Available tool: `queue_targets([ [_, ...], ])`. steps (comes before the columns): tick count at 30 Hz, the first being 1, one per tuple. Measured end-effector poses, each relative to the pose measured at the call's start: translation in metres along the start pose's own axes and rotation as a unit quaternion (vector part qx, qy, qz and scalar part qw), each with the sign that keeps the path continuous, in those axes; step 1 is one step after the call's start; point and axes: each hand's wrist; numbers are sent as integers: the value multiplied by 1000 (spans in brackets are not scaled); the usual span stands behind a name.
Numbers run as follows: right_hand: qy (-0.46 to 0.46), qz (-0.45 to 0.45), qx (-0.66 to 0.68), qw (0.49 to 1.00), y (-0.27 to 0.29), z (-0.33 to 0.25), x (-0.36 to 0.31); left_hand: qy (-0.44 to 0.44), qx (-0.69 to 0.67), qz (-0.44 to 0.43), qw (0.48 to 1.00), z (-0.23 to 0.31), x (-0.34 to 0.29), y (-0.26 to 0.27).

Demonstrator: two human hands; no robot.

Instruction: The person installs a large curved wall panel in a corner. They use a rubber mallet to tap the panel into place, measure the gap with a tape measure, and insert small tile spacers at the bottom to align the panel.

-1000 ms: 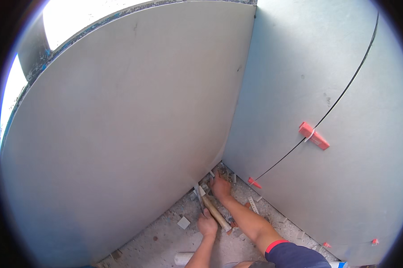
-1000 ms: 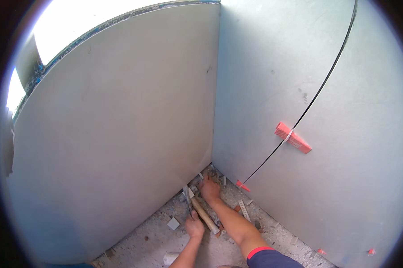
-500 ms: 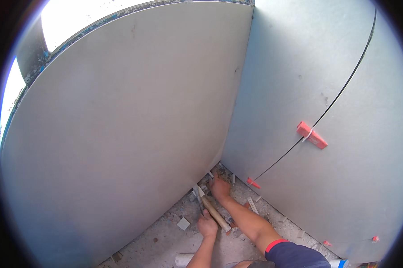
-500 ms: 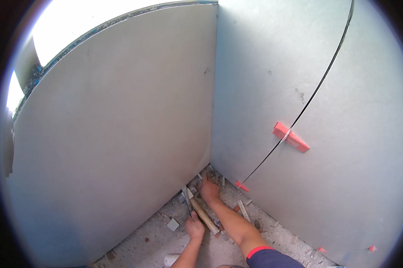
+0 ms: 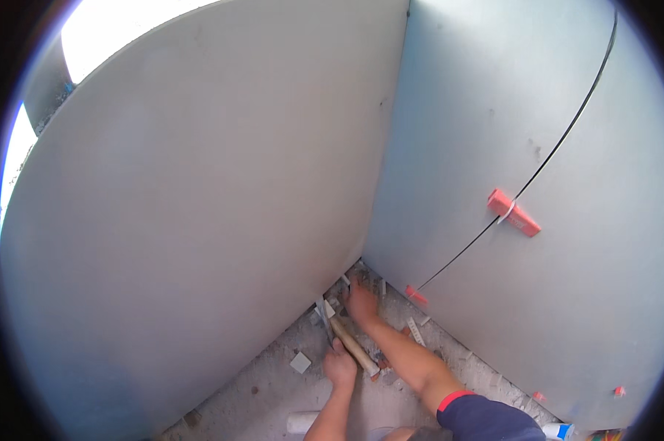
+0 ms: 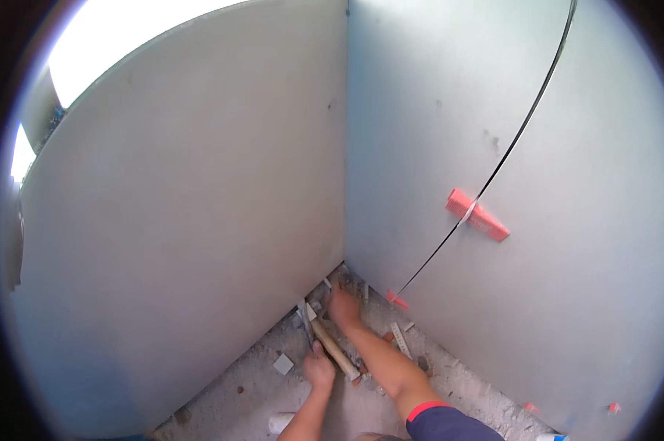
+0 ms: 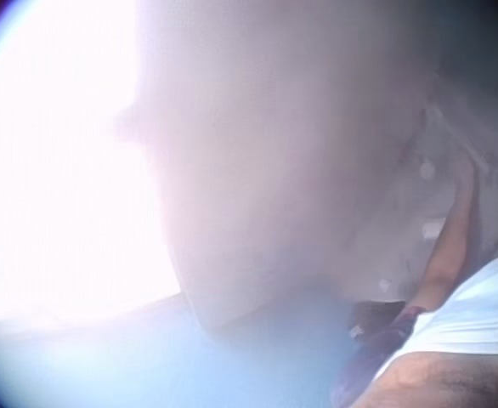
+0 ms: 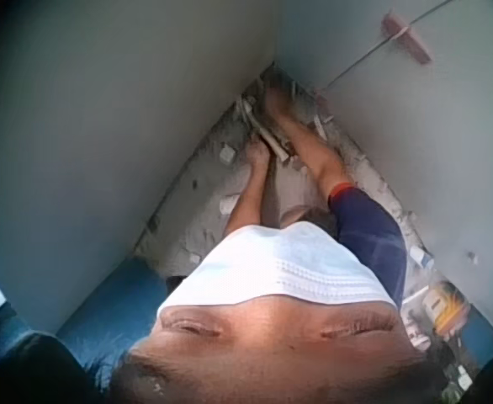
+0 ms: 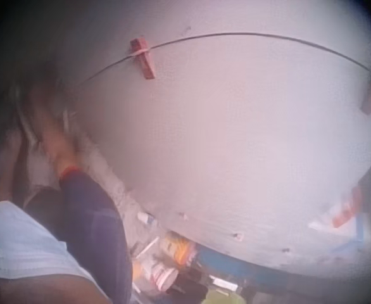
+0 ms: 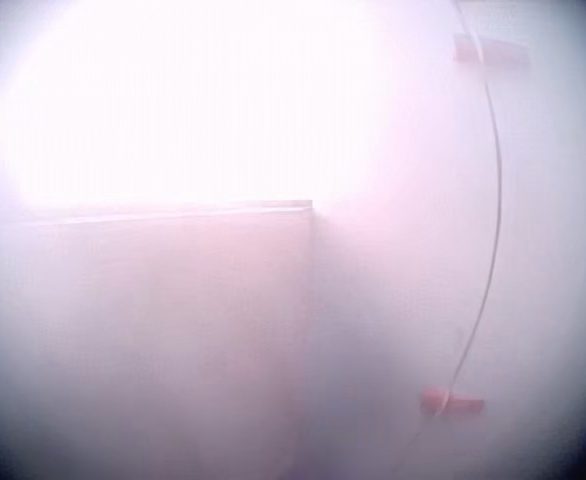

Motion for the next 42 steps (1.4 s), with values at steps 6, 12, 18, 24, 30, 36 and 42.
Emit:
queue_targets([
  [6,-10,-14,-7,1000,5,12,15,-20,-32,-9,999,0,6,-10],
  [12,-41,5,94,995,27,-17,11,4,-44,26,999,23,29,2],
  [18,-46,37,146,988,32,-24,32,6,-23,4,1000,22,35,5],
  [24,6,56,94,994,26,-10,57,5,-18,6,1000,23,34,3],
  [30,42,68,117,990,21,-6,60,9,-13,4,1000,21,34,3],
  [36,-9,47,79,996,22,-14,57,3,-31,14,999,20,33,2],
  [42,-54,47,17,997,20,-22,51,1,-25,9,1000,20,32,1],
])
Point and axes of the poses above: each hand's wrist, its own x-axis towards the middle knuckle, its own y-axis out of the back of the hand, z = x × y, and after that the axes turned 15 degrees about -y, right-handed
